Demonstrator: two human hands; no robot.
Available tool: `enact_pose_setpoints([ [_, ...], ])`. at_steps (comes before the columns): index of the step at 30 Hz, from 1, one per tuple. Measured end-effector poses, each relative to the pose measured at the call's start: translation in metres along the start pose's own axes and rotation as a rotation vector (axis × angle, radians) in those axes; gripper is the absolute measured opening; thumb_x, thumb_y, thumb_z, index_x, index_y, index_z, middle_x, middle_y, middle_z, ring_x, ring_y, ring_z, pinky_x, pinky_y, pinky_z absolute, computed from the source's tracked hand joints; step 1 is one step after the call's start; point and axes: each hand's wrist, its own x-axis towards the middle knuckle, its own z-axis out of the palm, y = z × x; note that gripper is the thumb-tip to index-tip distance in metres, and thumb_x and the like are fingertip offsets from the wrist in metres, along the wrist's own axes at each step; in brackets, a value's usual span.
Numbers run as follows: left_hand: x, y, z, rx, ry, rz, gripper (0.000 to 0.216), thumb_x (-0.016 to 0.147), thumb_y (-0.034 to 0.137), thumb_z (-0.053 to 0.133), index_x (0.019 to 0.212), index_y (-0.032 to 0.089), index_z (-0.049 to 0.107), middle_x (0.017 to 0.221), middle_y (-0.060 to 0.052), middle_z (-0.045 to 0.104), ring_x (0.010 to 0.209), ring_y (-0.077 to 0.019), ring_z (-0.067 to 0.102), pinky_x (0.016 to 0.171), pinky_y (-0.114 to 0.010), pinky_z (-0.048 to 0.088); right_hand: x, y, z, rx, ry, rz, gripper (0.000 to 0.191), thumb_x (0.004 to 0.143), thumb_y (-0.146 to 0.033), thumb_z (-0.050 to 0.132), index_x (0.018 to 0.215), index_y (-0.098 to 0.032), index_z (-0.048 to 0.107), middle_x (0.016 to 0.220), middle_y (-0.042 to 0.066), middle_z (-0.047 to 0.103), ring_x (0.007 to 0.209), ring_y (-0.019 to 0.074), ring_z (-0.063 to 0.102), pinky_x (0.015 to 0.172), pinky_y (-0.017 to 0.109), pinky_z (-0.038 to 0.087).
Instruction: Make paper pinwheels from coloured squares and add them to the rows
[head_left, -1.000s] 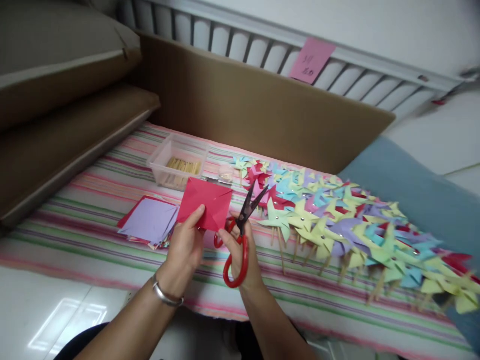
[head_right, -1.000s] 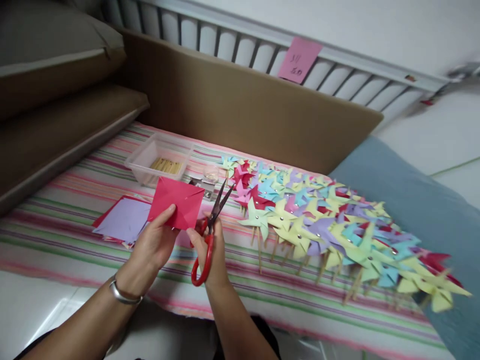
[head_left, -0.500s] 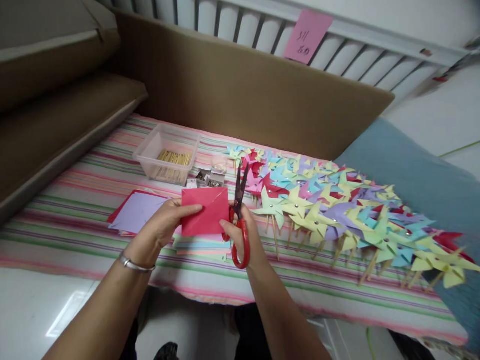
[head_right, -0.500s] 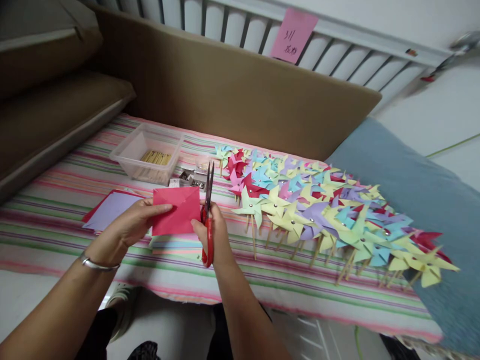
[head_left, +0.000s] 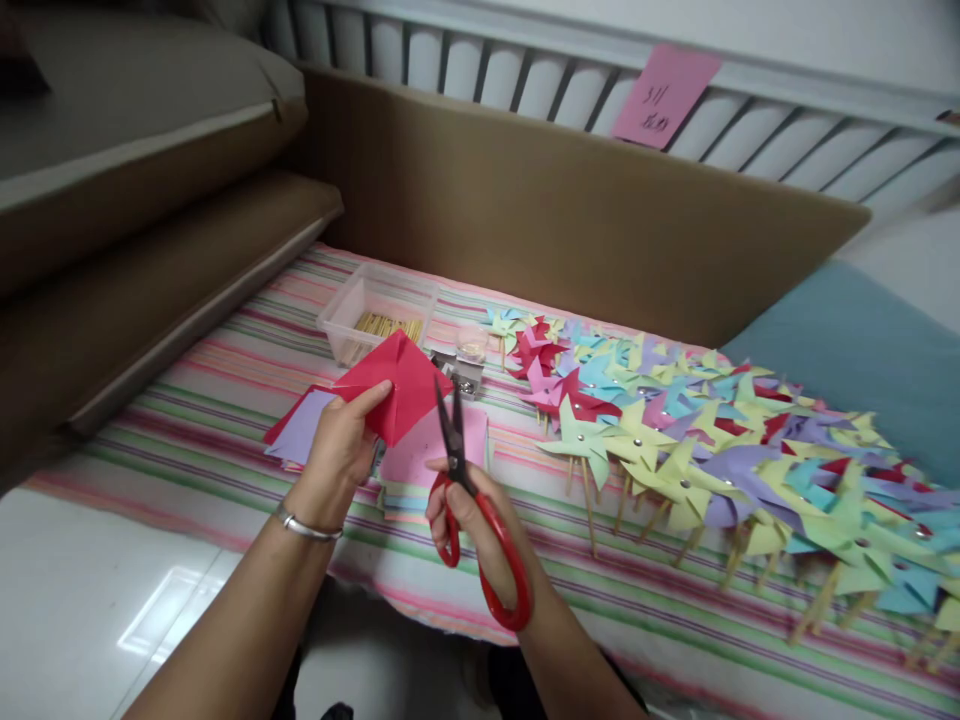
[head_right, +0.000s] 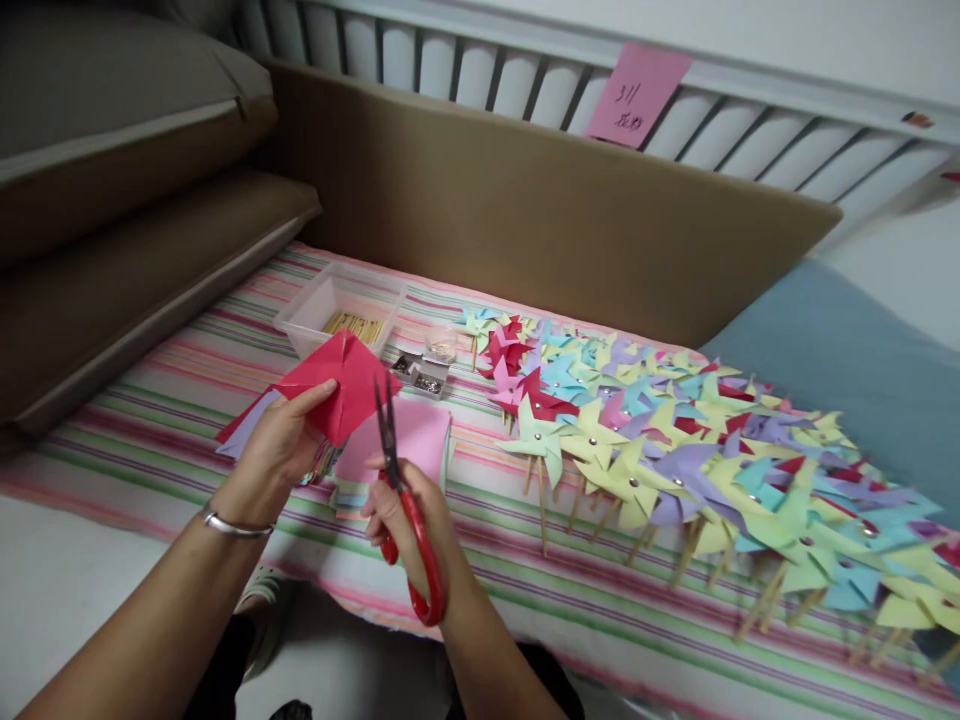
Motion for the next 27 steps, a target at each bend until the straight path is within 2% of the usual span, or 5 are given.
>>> enact_pose_setpoints([
  [3, 0.003, 0.0, -0.002, -0.045, 0.043, -0.012, 0.023, 0.058, 0.014, 0.08, 0.077, 0.011, 0.069, 0.074, -0.005, 0.074, 0.064, -0.017, 0.067, 0.066, -0.027, 0.053, -0.002, 0.004, 0.004, -0.051, -0.103, 0.106, 0.041, 0.086, -0.053, 0.052, 0.108, -0.018, 0.054, 0.066, -0.001, 0.054, 0.044, 0.0081, 0.047, 0.038, 0.019, 0.037],
  [5, 0.004, 0.001, -0.002, -0.066, 0.045, -0.018, 0.023, 0.059, 0.015, 0.079, 0.079, 0.012, 0.069, 0.077, -0.006, 0.074, 0.065, -0.0173, 0.068, 0.066, -0.028, 0.053, 0.0, 0.006, 0.004, -0.087, -0.117, 0.139, 0.04, 0.086, -0.054, 0.051, 0.104, -0.018, 0.055, 0.061, -0.003, 0.051, 0.04, 0.0065, 0.044, 0.037, 0.018, 0.036],
  [15, -0.002, 0.007, 0.0, -0.106, 0.027, -0.019, 0.02, 0.065, 0.011, 0.075, 0.083, 0.011, 0.068, 0.077, -0.007, 0.074, 0.064, -0.0171, 0.068, 0.068, -0.028, 0.054, -0.003, 0.003, 0.01, -0.178, -0.087, 0.195, 0.035, 0.086, -0.05, 0.05, 0.095, -0.017, 0.058, 0.051, -0.007, 0.045, 0.034, 0.0041, 0.035, 0.032, 0.015, 0.028],
  [27, 0.0, -0.005, -0.003, -0.136, 0.008, -0.046, 0.016, 0.064, 0.009, 0.075, 0.079, 0.011, 0.068, 0.079, -0.005, 0.072, 0.07, -0.0156, 0.067, 0.07, -0.026, 0.055, 0.002, 0.006, 0.01, -0.167, -0.031, 0.194, 0.035, 0.084, -0.05, 0.052, 0.095, -0.017, 0.057, 0.05, -0.008, 0.044, 0.033, 0.0042, 0.034, 0.031, 0.015, 0.026],
])
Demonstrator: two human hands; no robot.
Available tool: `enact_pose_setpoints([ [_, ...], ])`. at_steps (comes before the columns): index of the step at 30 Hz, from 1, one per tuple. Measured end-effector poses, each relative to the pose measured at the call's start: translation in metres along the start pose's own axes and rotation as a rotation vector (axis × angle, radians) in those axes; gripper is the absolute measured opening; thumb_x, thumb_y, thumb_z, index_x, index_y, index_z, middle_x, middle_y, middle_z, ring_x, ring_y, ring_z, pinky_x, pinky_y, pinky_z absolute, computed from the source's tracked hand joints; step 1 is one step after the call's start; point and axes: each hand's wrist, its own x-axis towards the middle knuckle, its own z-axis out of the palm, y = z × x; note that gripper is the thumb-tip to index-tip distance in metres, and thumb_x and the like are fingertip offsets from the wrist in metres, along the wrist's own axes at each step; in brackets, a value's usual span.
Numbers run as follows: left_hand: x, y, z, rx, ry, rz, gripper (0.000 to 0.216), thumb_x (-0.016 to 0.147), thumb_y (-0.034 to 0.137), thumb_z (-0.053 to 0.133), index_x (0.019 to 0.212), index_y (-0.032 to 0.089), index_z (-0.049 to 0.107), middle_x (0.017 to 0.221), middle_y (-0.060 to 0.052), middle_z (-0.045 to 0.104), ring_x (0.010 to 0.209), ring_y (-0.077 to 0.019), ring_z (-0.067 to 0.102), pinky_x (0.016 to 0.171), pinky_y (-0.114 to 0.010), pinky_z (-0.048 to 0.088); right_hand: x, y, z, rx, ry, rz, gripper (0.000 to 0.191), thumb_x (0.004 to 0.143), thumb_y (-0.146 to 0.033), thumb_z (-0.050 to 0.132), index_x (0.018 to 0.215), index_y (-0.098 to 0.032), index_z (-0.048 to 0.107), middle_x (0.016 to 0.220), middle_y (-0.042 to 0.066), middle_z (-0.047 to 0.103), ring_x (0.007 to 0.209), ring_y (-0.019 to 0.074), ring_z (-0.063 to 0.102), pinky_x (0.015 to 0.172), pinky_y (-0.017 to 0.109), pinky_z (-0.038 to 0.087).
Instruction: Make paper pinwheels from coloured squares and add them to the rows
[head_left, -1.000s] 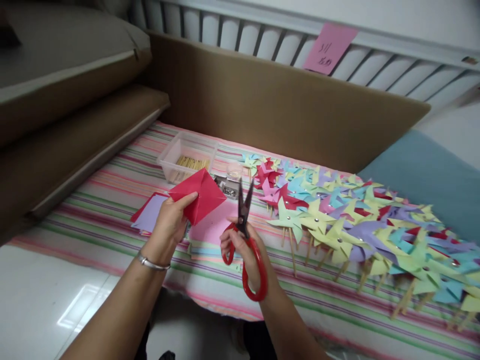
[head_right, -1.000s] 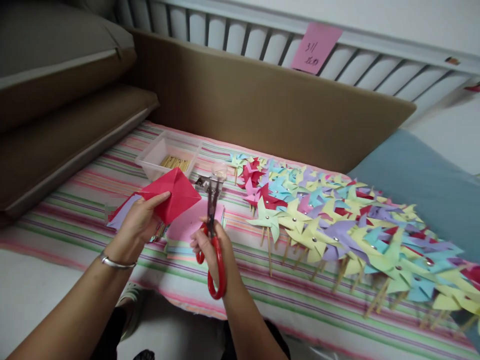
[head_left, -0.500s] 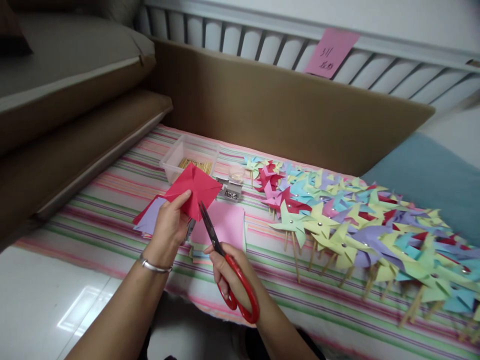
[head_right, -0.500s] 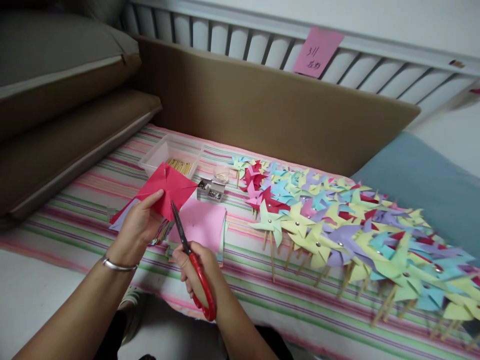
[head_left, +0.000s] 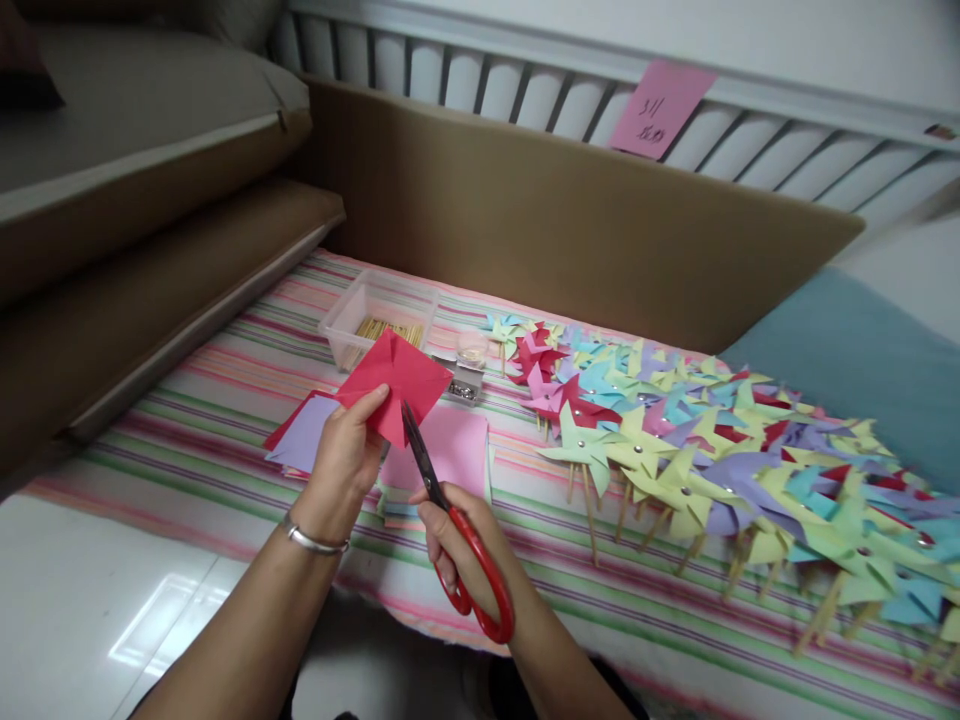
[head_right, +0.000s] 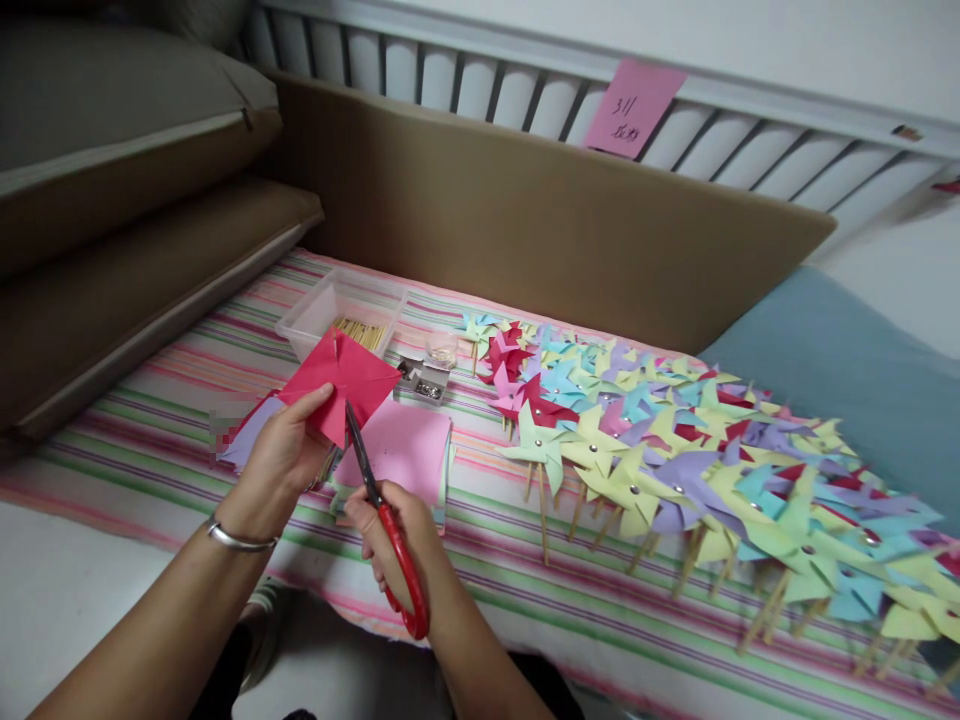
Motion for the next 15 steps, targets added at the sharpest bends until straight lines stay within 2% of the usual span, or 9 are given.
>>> enact_pose_setpoints([
  [15, -0.0028, 0.0018, 0.0024, -0.012, 0.026, 0.011, 0.015, 0.066, 0.01, 0.074, 0.08, 0.011, 0.069, 0.08, -0.006, 0.073, 0.07, -0.0153, 0.067, 0.068, -0.026, 0.055, -0.002, -0.0024, 0.0013, -0.019, 0.011, -0.003, 0.033, 0.083, -0.048, 0.053, 0.091, -0.017, 0.059, 0.046, -0.009, 0.041, 0.031, 0.0039, 0.031, 0.03, 0.015, 0.024],
])
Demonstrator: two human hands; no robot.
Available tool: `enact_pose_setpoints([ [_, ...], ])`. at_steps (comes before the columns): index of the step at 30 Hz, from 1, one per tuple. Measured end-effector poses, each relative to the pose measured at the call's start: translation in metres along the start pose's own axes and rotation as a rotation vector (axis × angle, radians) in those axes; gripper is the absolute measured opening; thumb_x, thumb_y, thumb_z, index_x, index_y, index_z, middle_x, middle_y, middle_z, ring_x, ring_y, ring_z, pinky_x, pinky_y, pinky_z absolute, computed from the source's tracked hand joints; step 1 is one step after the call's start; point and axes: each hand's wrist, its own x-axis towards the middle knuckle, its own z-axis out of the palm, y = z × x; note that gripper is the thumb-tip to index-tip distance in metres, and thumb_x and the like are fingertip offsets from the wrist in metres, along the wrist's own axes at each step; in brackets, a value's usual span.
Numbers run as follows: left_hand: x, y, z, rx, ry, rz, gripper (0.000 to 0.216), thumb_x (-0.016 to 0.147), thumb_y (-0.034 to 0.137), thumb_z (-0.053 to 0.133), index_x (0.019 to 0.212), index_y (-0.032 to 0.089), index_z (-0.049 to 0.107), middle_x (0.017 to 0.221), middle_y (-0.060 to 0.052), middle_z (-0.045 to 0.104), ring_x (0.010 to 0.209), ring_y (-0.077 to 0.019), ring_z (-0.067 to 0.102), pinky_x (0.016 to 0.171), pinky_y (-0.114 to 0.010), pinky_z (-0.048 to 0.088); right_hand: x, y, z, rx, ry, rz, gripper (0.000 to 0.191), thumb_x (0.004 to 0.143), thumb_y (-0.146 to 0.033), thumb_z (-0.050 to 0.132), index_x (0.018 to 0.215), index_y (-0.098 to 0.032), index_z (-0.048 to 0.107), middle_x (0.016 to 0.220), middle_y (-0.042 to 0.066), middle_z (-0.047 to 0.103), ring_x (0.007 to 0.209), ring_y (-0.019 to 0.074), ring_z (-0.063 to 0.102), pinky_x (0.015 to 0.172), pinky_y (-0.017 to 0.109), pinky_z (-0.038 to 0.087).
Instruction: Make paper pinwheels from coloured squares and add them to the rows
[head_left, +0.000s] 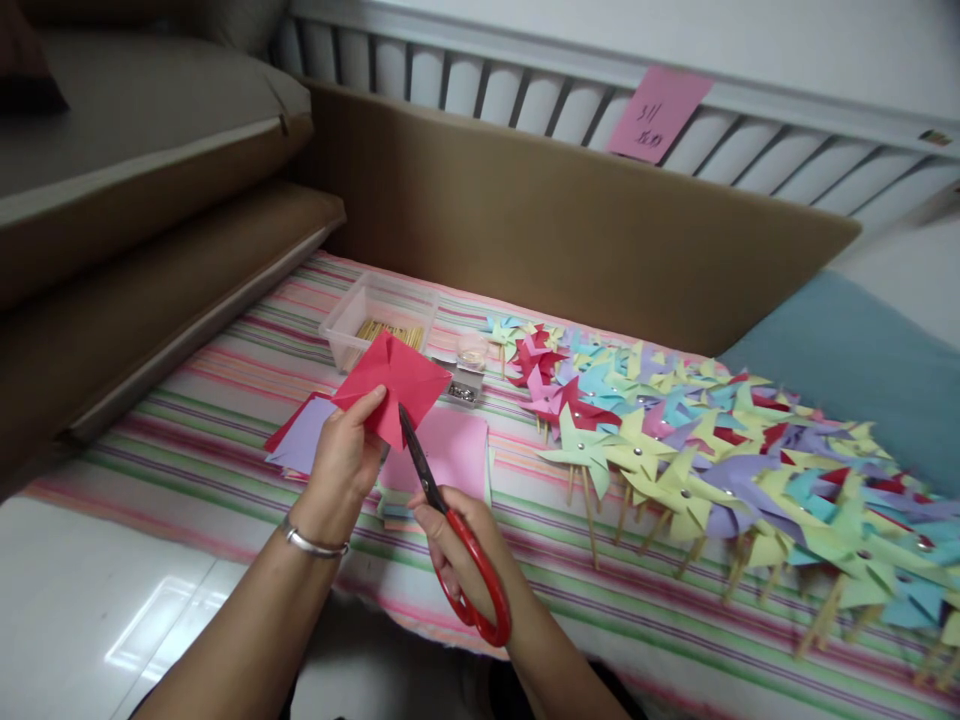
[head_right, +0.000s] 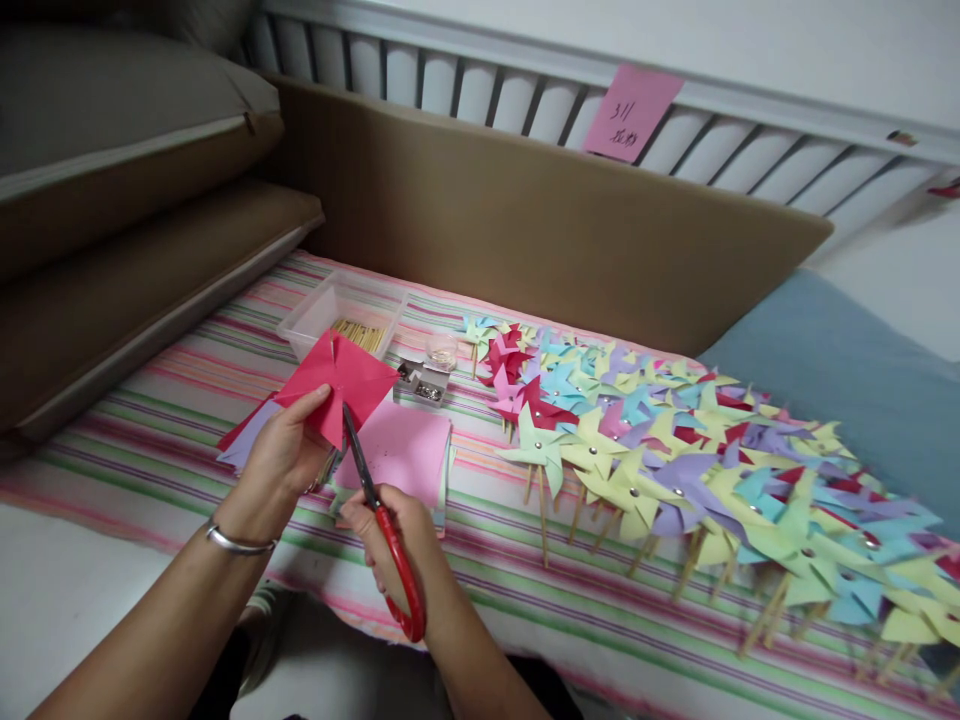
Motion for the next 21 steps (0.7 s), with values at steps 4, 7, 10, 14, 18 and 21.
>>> enact_pose_setpoints([
  [4, 0.001, 0.001, 0.0, -0.001, 0.017, 0.006, 0.014, 0.067, 0.009, 0.073, 0.081, 0.011, 0.069, 0.079, -0.006, 0.073, 0.069, -0.0161, 0.067, 0.069, -0.027, 0.055, 0.0, -0.004, 0.002, -0.025, 0.003, 0.005, 0.031, 0.083, -0.046, 0.052, 0.09, -0.017, 0.058, 0.045, -0.009, 0.04, 0.031, 0.0045, 0.031, 0.031, 0.015, 0.024],
  [7, 0.001, 0.006, 0.002, -0.011, 0.036, 0.021, 0.015, 0.068, 0.008, 0.071, 0.082, 0.011, 0.068, 0.08, -0.007, 0.073, 0.069, -0.0169, 0.068, 0.069, -0.028, 0.055, 0.001, -0.002, 0.002, -0.085, 0.015, 0.005, 0.026, 0.083, -0.043, 0.052, 0.087, -0.018, 0.058, 0.046, -0.009, 0.039, 0.033, 0.005, 0.031, 0.032, 0.016, 0.025],
  [10, 0.001, 0.014, 0.004, -0.038, 0.043, 0.027, 0.016, 0.069, 0.006, 0.068, 0.084, 0.012, 0.067, 0.081, -0.006, 0.073, 0.07, -0.0177, 0.068, 0.07, -0.03, 0.056, 0.003, 0.003, 0.0, -0.16, 0.03, -0.043, 0.022, 0.079, -0.038, 0.057, 0.088, -0.018, 0.06, 0.05, -0.008, 0.041, 0.039, 0.0058, 0.035, 0.037, 0.017, 0.028],
  [14, 0.001, 0.023, 0.005, -0.035, 0.039, -0.012, 0.018, 0.067, 0.001, 0.063, 0.081, 0.012, 0.066, 0.077, -0.005, 0.073, 0.068, -0.0167, 0.068, 0.07, -0.028, 0.055, 0.008, 0.009, -0.01, -0.268, 0.151, -0.126, 0.02, 0.078, -0.029, 0.054, 0.093, -0.018, 0.062, 0.053, -0.006, 0.041, 0.045, 0.0084, 0.039, 0.045, 0.02, 0.034],
  [18, 0.002, 0.025, 0.0, 0.027, 0.022, -0.051, 0.02, 0.063, -0.001, 0.064, 0.078, 0.012, 0.067, 0.075, -0.006, 0.073, 0.067, -0.0168, 0.068, 0.071, -0.029, 0.055, 0.012, 0.009, -0.032, -0.521, 0.279, -0.195, 0.031, 0.077, -0.022, 0.051, 0.106, -0.02, 0.062, 0.057, -0.003, 0.05, 0.049, 0.0128, 0.046, 0.052, 0.025, 0.038],
  [21, 0.004, 0.026, -0.004, 0.05, 0.007, -0.02, 0.021, 0.062, -0.002, 0.066, 0.078, 0.012, 0.068, 0.075, -0.006, 0.073, 0.067, -0.0168, 0.068, 0.071, -0.029, 0.055, 0.013, 0.006, -0.048, -0.7, 0.299, -0.189, 0.043, 0.078, -0.016, 0.045, 0.119, -0.021, 0.056, 0.068, 0.002, 0.062, 0.061, 0.0186, 0.057, 0.058, 0.027, 0.041],
])
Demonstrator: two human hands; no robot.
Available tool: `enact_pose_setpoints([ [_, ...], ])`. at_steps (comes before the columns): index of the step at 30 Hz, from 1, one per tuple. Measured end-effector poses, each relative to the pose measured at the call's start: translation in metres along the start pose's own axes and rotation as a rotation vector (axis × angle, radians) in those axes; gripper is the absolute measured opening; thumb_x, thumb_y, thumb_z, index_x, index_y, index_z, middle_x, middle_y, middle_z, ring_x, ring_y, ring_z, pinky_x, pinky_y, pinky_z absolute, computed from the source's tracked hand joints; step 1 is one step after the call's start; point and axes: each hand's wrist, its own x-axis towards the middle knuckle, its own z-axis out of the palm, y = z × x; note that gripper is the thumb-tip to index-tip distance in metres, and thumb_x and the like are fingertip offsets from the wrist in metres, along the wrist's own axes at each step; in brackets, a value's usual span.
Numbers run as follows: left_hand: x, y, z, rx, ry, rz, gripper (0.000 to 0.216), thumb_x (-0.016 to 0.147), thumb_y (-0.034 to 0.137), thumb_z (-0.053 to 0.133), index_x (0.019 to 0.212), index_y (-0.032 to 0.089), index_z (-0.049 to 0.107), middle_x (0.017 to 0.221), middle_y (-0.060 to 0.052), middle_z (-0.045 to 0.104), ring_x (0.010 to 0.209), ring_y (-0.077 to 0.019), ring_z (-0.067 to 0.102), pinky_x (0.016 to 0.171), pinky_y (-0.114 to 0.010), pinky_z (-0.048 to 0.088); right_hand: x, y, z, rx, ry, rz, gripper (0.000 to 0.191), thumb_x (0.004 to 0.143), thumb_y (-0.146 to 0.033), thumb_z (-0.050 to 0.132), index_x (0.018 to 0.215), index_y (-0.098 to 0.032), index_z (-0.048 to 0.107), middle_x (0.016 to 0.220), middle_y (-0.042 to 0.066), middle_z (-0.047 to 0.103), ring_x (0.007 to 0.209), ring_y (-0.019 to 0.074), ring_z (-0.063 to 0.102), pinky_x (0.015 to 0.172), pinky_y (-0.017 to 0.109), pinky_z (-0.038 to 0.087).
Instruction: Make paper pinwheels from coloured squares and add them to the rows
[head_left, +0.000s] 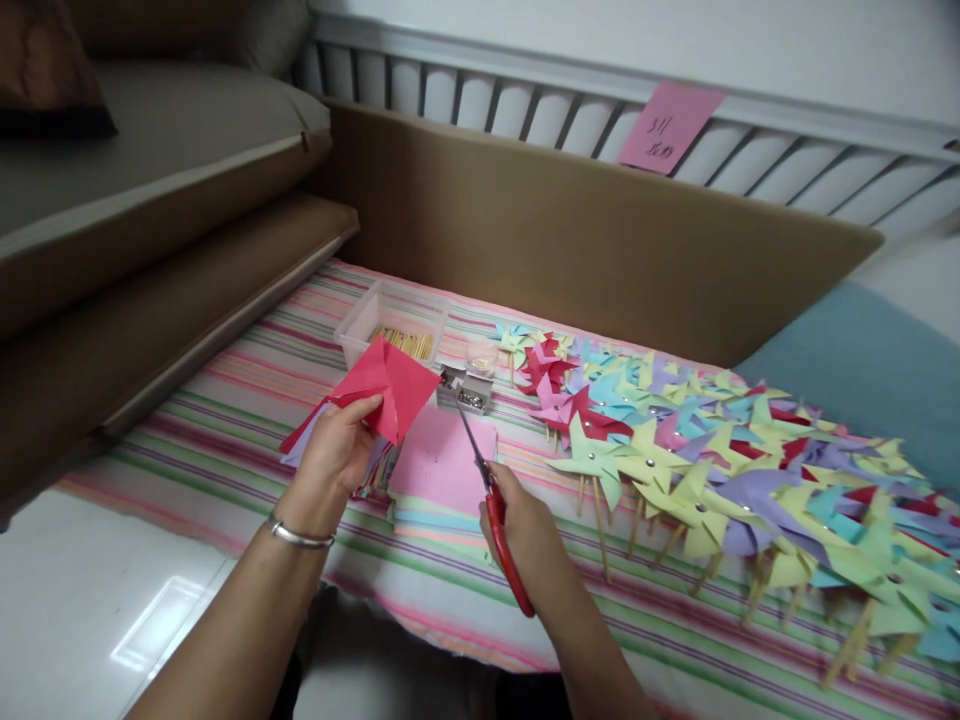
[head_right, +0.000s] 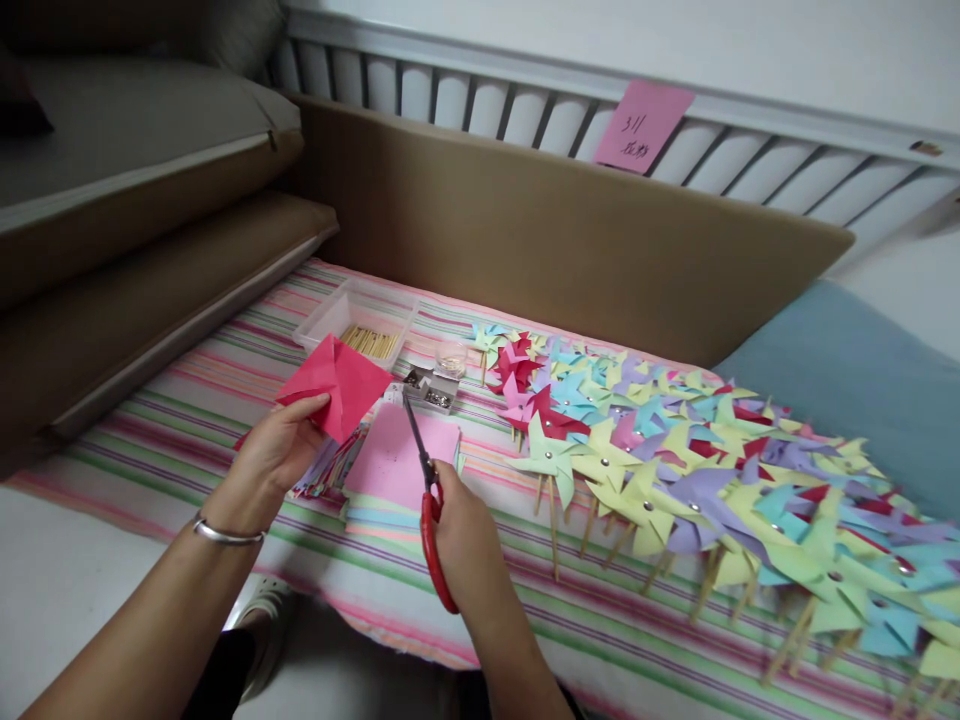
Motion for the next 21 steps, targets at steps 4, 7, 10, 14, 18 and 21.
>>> enact_pose_setpoints([
  [4, 0.0, 0.002, -0.002, 0.023, -0.042, 0.027, 0.025, 0.064, -0.002, 0.066, 0.085, 0.012, 0.069, 0.079, -0.007, 0.074, 0.069, -0.018, 0.068, 0.07, -0.03, 0.055, 0.004, 0.007, -0.007, -0.206, -0.089, 0.059, 0.052, 0.08, -0.01, 0.039, 0.129, -0.019, 0.05, 0.104, 0.012, 0.068, 0.092, 0.0245, 0.063, 0.075, 0.031, 0.044],
  [7, -0.002, 0.003, -0.001, 0.03, -0.045, 0.034, 0.027, 0.063, -0.002, 0.067, 0.086, 0.011, 0.069, 0.08, -0.007, 0.074, 0.07, -0.0178, 0.068, 0.071, -0.03, 0.055, 0.007, 0.016, -0.005, -0.383, -0.122, 0.08, 0.055, 0.079, -0.01, 0.044, 0.133, -0.017, 0.048, 0.116, 0.016, 0.063, 0.107, 0.0281, 0.058, 0.085, 0.035, 0.042],
  [10, -0.003, 0.0, 0.001, 0.034, -0.05, 0.021, 0.024, 0.061, -0.001, 0.07, 0.081, 0.012, 0.069, 0.078, -0.006, 0.074, 0.068, -0.0167, 0.067, 0.071, -0.028, 0.055, 0.007, 0.024, -0.005, -0.483, -0.113, 0.084, 0.053, 0.076, -0.016, 0.054, 0.129, -0.014, 0.053, 0.114, 0.019, 0.062, 0.112, 0.033, 0.054, 0.093, 0.043, 0.039],
  [14, -0.006, -0.009, 0.003, 0.065, -0.117, -0.037, 0.019, 0.06, 0.004, 0.074, 0.076, 0.012, 0.069, 0.082, -0.007, 0.074, 0.069, -0.0165, 0.067, 0.067, -0.026, 0.055, 0.01, 0.013, -0.012, -0.102, 0.03, 0.089, 0.037, 0.08, -0.028, 0.057, 0.114, -0.013, 0.062, 0.116, 0.018, 0.062, 0.112, 0.0305, 0.054, 0.098, 0.045, 0.038],
  [18, -0.012, -0.019, 0.009, 0.091, -0.156, -0.06, 0.021, 0.057, 0.006, 0.078, 0.076, 0.012, 0.071, 0.077, -0.006, 0.074, 0.068, -0.0154, 0.067, 0.064, -0.023, 0.054, 0.026, -0.021, -0.01, 0.774, -0.065, 0.163, 0.039, 0.081, -0.049, 0.058, 0.104, -0.017, 0.06, 0.105, 0.012, 0.066, 0.091, 0.0227, 0.065, 0.078, 0.036, 0.052],
  [21, -0.016, -0.026, 0.013, 0.127, -0.192, -0.075, 0.024, 0.056, 0.008, 0.079, 0.078, 0.012, 0.072, 0.078, -0.006, 0.074, 0.067, -0.0156, 0.067, 0.064, -0.024, 0.053, 0.043, -0.038, 0.001, 1.075, -0.094, 0.18, 0.038, 0.073, -0.048, 0.068, 0.094, -0.017, 0.06, 0.085, 0.006, 0.069, 0.069, 0.0169, 0.064, 0.064, 0.031, 0.051],
])
